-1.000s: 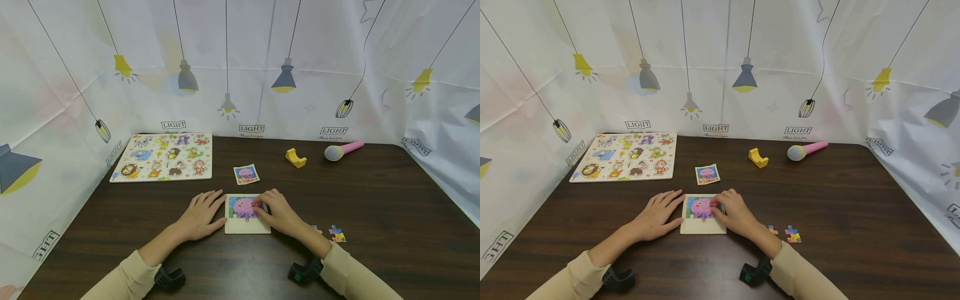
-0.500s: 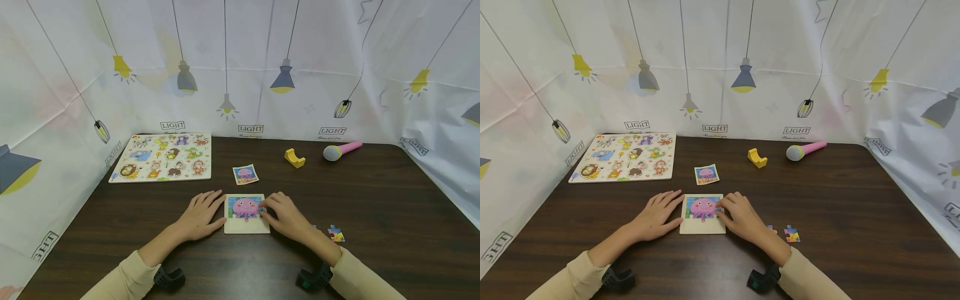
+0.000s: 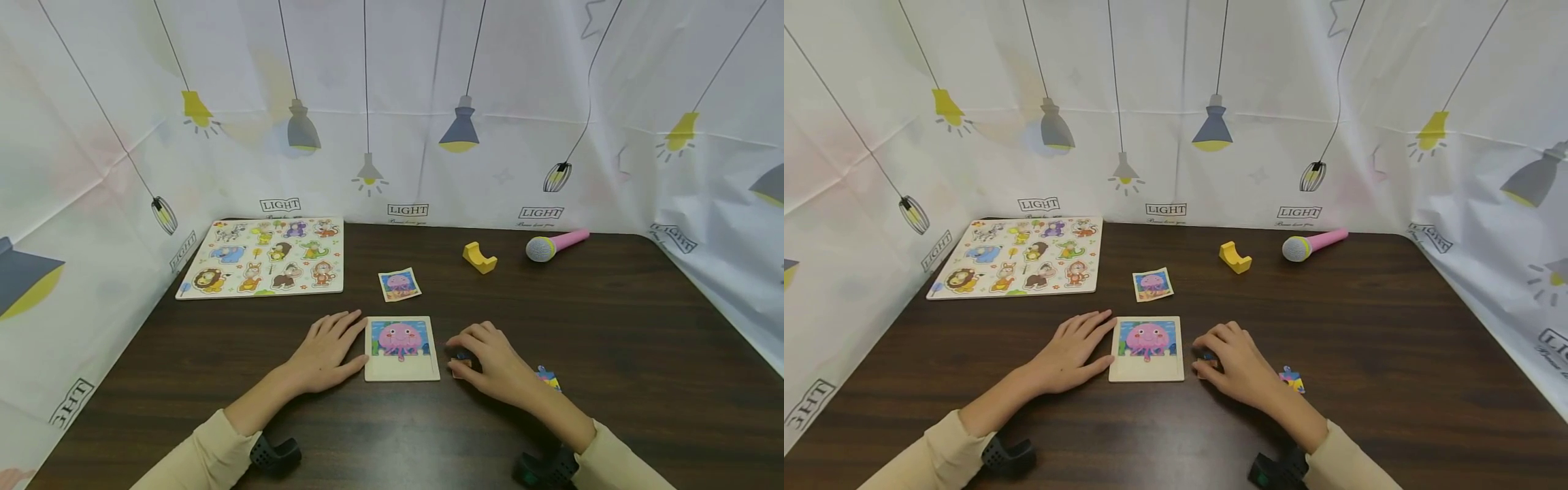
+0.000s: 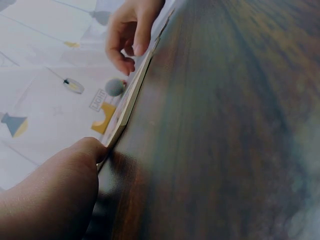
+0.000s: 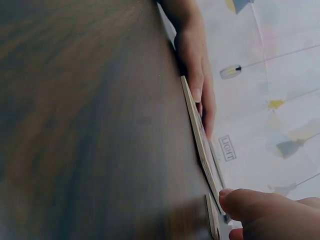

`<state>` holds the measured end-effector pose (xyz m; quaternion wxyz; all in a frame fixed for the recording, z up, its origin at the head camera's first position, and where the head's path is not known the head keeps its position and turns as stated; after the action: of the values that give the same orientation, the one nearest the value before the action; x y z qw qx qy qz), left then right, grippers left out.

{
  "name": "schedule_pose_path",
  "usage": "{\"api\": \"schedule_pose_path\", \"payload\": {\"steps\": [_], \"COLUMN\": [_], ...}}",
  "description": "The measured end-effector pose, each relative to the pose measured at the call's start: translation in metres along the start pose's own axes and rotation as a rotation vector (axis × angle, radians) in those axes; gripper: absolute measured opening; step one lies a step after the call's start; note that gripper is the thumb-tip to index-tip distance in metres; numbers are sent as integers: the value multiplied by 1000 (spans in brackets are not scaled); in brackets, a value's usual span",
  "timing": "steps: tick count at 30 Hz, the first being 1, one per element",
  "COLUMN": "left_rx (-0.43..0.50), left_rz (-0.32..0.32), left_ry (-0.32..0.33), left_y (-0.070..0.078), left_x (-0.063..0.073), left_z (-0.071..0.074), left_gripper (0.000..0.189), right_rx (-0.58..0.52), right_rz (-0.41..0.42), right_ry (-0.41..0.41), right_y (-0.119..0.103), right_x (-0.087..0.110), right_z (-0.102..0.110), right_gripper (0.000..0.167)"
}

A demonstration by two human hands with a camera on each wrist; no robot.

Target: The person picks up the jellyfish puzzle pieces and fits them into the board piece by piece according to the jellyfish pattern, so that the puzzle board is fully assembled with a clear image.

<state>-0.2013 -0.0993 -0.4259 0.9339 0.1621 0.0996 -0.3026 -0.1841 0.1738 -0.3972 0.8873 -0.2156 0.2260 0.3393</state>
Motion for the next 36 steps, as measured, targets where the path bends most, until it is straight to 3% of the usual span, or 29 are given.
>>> {"api": "schedule_pose_path", "payload": {"steps": [12,22,36], "left_rx": [-5,-7,0], "left_rz": [12,-6,2], "left_ry": [5,29,-6], "left_y": [-2,-3,-1], "left_x": [0,1,0], "left_z": [2,-1,-1], "left_gripper": [65,65,65], "right_rx": [36,22,-9], "right_rz": [-46,-25,-77], "right_ry": [-33,-27,-81], "right_y": [7,8,8], "right_x": [15,18,21], "right_z": [7,8,6], "right_gripper": [31,31,32]}}
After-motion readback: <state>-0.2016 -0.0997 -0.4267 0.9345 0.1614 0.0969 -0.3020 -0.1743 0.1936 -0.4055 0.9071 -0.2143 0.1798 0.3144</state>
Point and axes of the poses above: each hand's wrist, its own x-axis away from the middle knuckle, its own z-axis out of the back of the hand, y = z × x, the point moved 4 cm from there along -x, towards the middle knuckle, and after that the axes turned 9 degrees about y, right-handed, at the moved point
